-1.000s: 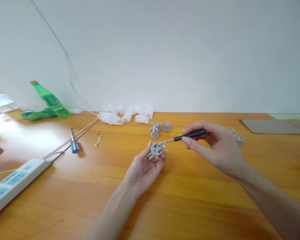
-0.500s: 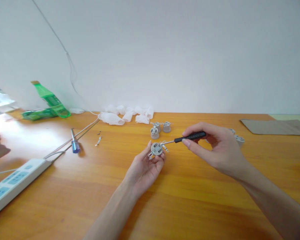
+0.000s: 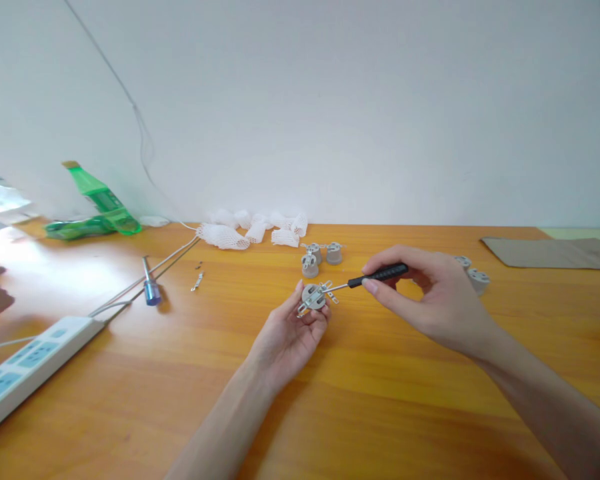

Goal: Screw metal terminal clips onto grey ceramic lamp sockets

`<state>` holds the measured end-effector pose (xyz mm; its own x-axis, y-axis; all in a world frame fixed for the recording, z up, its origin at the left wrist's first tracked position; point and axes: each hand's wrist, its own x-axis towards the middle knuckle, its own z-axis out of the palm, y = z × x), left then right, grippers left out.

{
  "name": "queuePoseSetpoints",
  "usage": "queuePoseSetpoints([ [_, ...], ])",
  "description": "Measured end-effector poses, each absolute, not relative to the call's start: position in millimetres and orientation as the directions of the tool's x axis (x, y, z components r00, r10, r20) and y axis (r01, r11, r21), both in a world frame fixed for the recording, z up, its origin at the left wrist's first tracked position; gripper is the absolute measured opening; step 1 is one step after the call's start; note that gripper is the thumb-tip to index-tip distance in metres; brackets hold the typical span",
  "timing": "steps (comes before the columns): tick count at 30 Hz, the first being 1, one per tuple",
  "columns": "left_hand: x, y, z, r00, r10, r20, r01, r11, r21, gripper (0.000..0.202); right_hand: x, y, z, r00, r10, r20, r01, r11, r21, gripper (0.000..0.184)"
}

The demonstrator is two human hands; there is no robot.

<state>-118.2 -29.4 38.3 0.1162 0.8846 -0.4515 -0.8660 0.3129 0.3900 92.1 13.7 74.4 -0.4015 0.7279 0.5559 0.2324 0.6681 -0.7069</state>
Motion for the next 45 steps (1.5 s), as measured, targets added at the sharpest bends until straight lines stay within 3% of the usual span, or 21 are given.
queuePoseSetpoints([
  [7, -119, -29, 39, 0.132, 0.872, -0.471, -0.865, 0.333, 0.375, 0.032, 93, 15, 76, -0.453, 0.726, 0.517, 0.237, 0.657, -0.715, 0.006],
  [23, -119, -29, 35, 0.123, 0.886, -0.448, -0.843, 0.331, 0.424, 0.027, 91, 13, 76, -0.411, 0.700, 0.584, 0.241, 0.701, -0.671, 0.006],
  [32, -118, -26, 35, 0.000, 0.895, -0.445, -0.790, 0.273, 0.549, 0.025, 98, 9, 88, -0.569, 0.579, 0.584, 0.351, 0.813, -0.464, 0.014],
  [38, -115, -25, 33, -0.133, 0.913, -0.386, -0.697, 0.190, 0.691, 0.023, 101, 15, 87, -0.606, 0.665, 0.436, 0.553, 0.747, -0.369, 0.010],
  [45, -114, -24, 35, -0.262, 0.916, -0.303, -0.616, 0.083, 0.783, 0.023, 81, 10, 73, -0.565, 0.567, 0.599, 0.342, 0.822, -0.456, 0.022],
])
